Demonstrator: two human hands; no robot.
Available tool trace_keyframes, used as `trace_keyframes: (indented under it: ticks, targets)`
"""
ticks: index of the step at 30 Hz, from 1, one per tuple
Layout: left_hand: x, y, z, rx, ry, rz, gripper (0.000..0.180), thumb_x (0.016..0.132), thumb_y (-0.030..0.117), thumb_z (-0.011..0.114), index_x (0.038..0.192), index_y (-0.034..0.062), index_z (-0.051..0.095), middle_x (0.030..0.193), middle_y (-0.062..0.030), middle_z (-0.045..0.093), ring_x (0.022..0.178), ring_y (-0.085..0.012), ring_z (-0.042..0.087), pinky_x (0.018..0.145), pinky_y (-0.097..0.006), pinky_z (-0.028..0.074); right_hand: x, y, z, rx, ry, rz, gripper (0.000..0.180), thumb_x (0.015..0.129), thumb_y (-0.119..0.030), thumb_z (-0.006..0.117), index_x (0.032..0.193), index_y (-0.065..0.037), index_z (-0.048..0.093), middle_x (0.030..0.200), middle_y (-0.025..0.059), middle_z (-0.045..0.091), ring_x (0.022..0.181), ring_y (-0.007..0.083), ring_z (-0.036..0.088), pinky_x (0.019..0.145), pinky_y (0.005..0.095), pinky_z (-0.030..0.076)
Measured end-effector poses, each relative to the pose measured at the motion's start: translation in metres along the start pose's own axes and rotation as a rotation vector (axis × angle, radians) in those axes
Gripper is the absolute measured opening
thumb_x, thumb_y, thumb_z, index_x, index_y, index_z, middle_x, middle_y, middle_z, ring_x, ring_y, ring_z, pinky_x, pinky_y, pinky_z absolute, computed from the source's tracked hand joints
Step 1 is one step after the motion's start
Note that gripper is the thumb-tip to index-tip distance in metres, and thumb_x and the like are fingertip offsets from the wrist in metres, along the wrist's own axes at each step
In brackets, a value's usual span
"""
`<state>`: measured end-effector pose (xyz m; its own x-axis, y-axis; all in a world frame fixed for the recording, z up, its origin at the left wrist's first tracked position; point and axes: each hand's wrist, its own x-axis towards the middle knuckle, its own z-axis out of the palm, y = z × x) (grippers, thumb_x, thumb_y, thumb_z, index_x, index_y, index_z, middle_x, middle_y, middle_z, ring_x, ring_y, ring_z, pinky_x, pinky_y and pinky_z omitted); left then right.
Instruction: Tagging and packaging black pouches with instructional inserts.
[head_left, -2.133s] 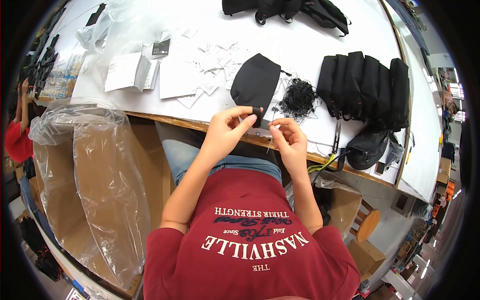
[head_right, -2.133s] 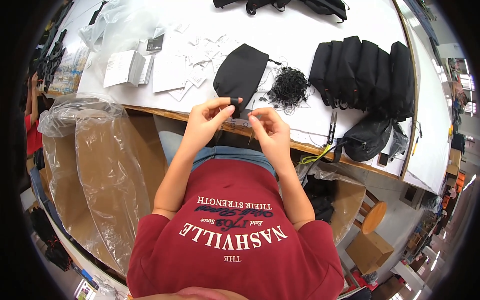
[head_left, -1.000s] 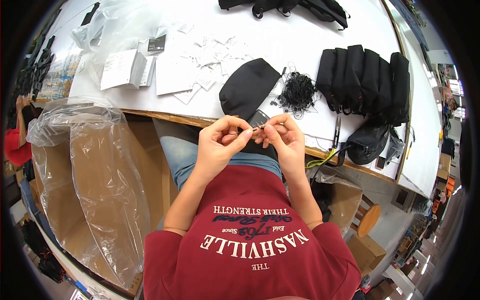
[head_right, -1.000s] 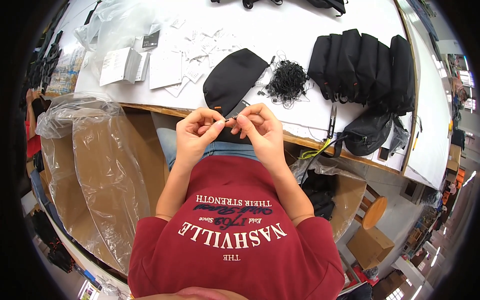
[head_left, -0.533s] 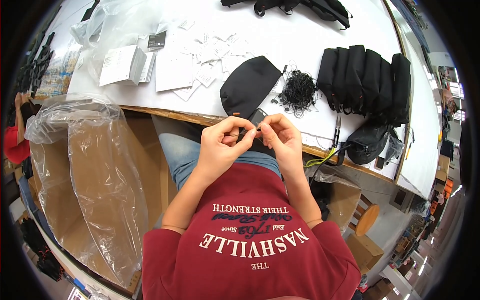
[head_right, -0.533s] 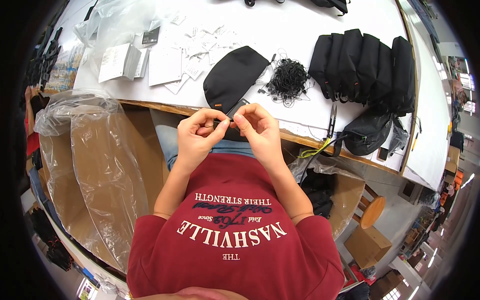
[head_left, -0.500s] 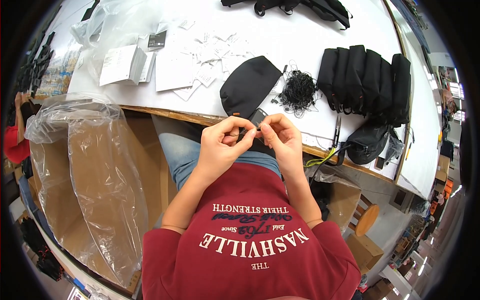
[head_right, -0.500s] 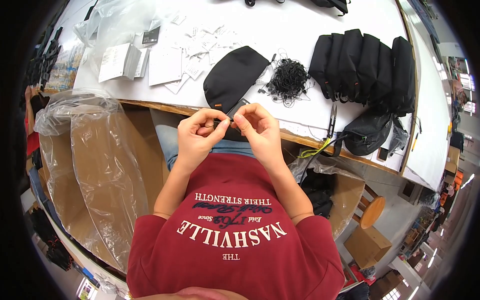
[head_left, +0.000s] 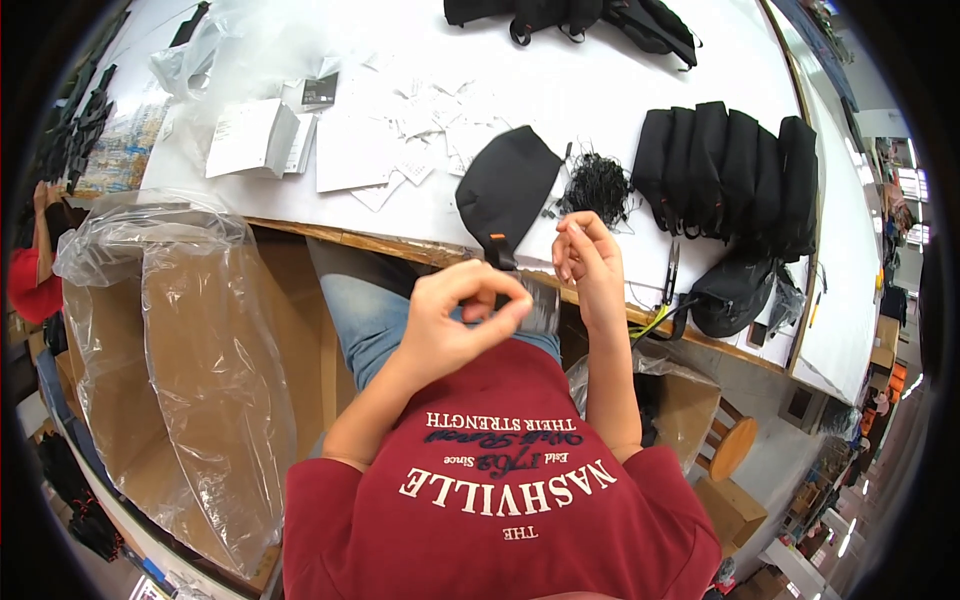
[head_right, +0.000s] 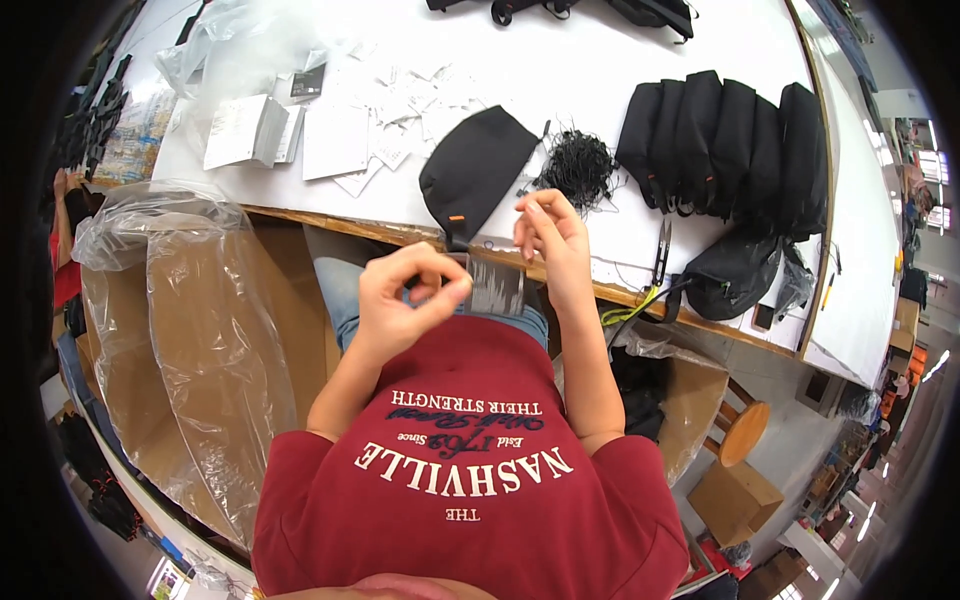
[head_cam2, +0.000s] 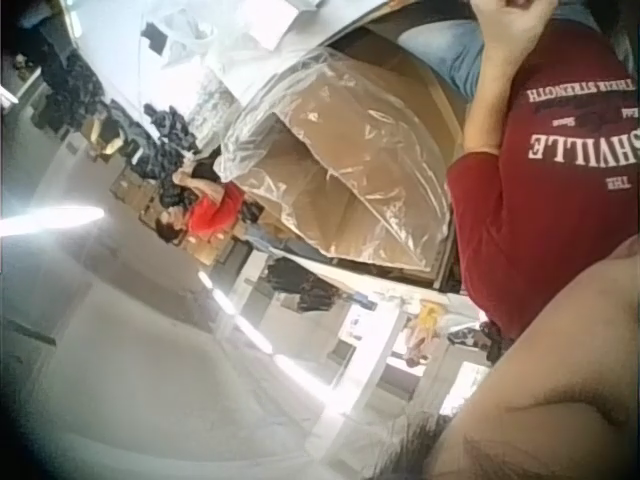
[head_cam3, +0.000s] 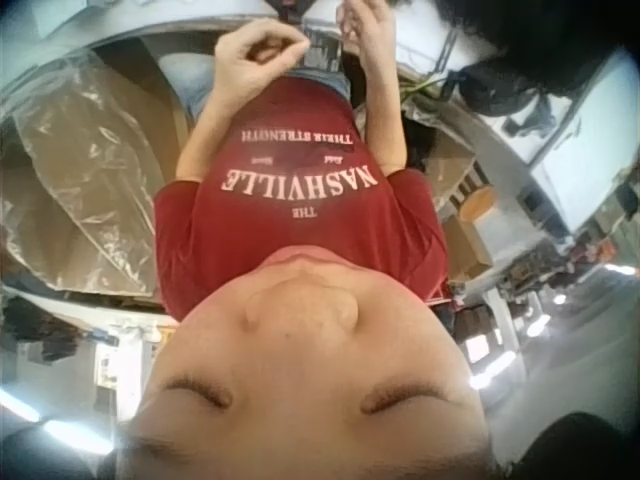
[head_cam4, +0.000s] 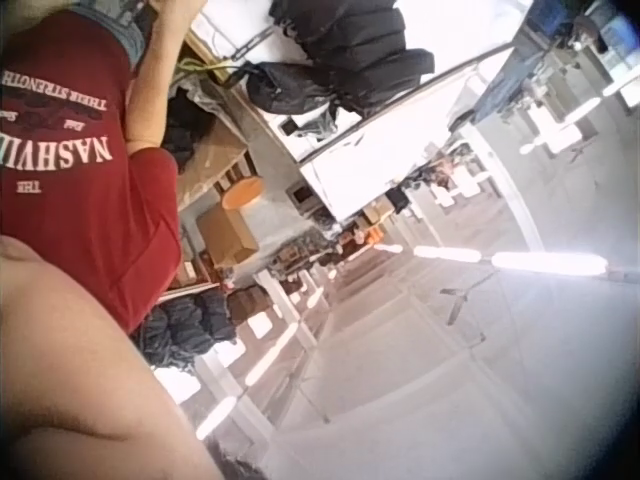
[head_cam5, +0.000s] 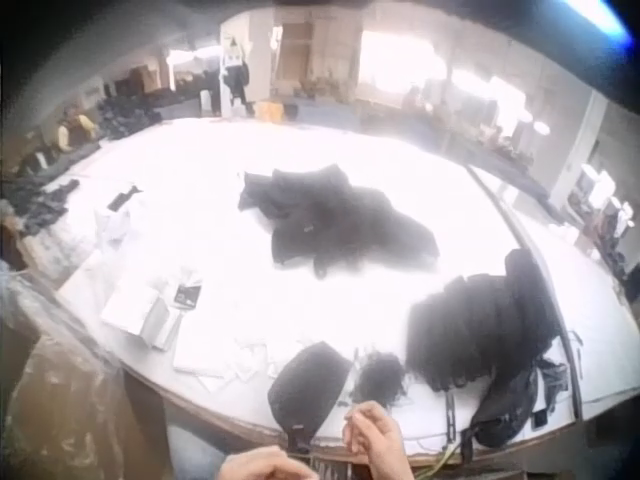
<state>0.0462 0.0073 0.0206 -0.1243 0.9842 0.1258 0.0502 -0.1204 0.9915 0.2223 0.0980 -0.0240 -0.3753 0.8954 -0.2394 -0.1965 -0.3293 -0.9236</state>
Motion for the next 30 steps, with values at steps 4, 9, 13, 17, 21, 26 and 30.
trace_keyframes:
  ticks: [4,9,13,17,21,26,30]
  targets:
    - [0.001,0.008,0.001,0.069,-0.199,0.19,0.011,0.071,0.004,0.074,0.077,0.0082,0.066,0.06,0.0017,0.049,0.06,-0.0124,0.044,0.055,-0.026,0.036,-0.003,0.026,-0.007,-0.098,-0.035,0.233,0.017,0.097,-0.02,0.052,0.107,-0.006,0.055,0.072,0.0023,0.06,0.056,0.0054,0.052,0.052,0.018,0.041]
    - [-0.002,0.008,0.009,0.0,-0.342,0.176,0.01,0.07,0.003,0.074,0.075,0.0087,0.067,0.064,0.0025,0.055,0.065,-0.0132,0.045,0.065,-0.027,0.04,0.0,0.039,0.007,0.03,-0.077,0.3,0.025,0.097,-0.024,0.053,0.112,-0.003,0.052,0.082,0.0079,0.064,0.061,0.0112,0.06,0.056,0.024,0.049]
    - [-0.001,0.01,0.005,-0.059,-0.475,0.154,0.011,0.072,0.003,0.073,0.079,0.0074,0.066,0.083,-0.003,0.059,0.077,-0.0164,0.052,0.075,-0.03,0.044,0.002,0.036,0.013,0.091,0.05,0.17,0.02,0.096,-0.018,0.054,0.11,-0.003,0.057,0.087,-0.0004,0.062,0.069,0.0053,0.058,0.061,0.0194,0.046]
    - [0.009,0.012,-0.007,0.168,-0.245,0.243,0.02,0.078,-0.002,0.065,0.095,0.0067,0.062,0.122,-0.0128,0.053,0.104,-0.0245,0.051,0.09,-0.035,0.042,-0.012,-0.002,0.011,-0.462,-0.032,-0.118,0.018,0.092,-0.014,0.06,0.102,0.001,0.062,0.083,0.004,0.063,0.066,0.0092,0.059,0.059,0.0237,0.047]
    - [0.03,0.002,-0.016,0.726,-0.115,0.498,0.04,0.073,-0.002,0.062,0.11,0.0139,0.062,0.134,-0.0046,0.049,0.116,-0.0265,0.045,0.096,-0.037,0.036,-0.029,-0.041,0.025,-0.915,-0.125,-0.444,0.014,0.089,-0.009,0.06,0.099,0.001,0.064,0.081,0.0126,0.065,0.067,0.0225,0.063,0.061,0.0307,0.049]
    - [0.031,-0.006,-0.028,0.908,-0.081,0.558,0.031,0.073,0.005,0.065,0.101,0.0164,0.063,0.129,0.0009,0.053,0.116,-0.0215,0.045,0.097,-0.035,0.032,-0.036,-0.053,0.029,-0.987,-0.143,-0.475,0.014,0.087,-0.006,0.06,0.099,-0.004,0.067,0.081,0.0098,0.066,0.066,0.0236,0.062,0.06,0.0315,0.048]
    - [0.027,-0.01,-0.03,0.968,-0.041,0.608,0.023,0.064,0.004,0.07,0.082,0.0146,0.061,0.114,0.0033,0.062,0.11,-0.0221,0.05,0.099,-0.037,0.032,-0.035,-0.051,0.028,-0.946,-0.135,-0.503,0.018,0.085,-0.004,0.06,0.103,-0.005,0.067,0.079,0.0097,0.066,0.065,0.0228,0.062,0.06,0.0311,0.048]
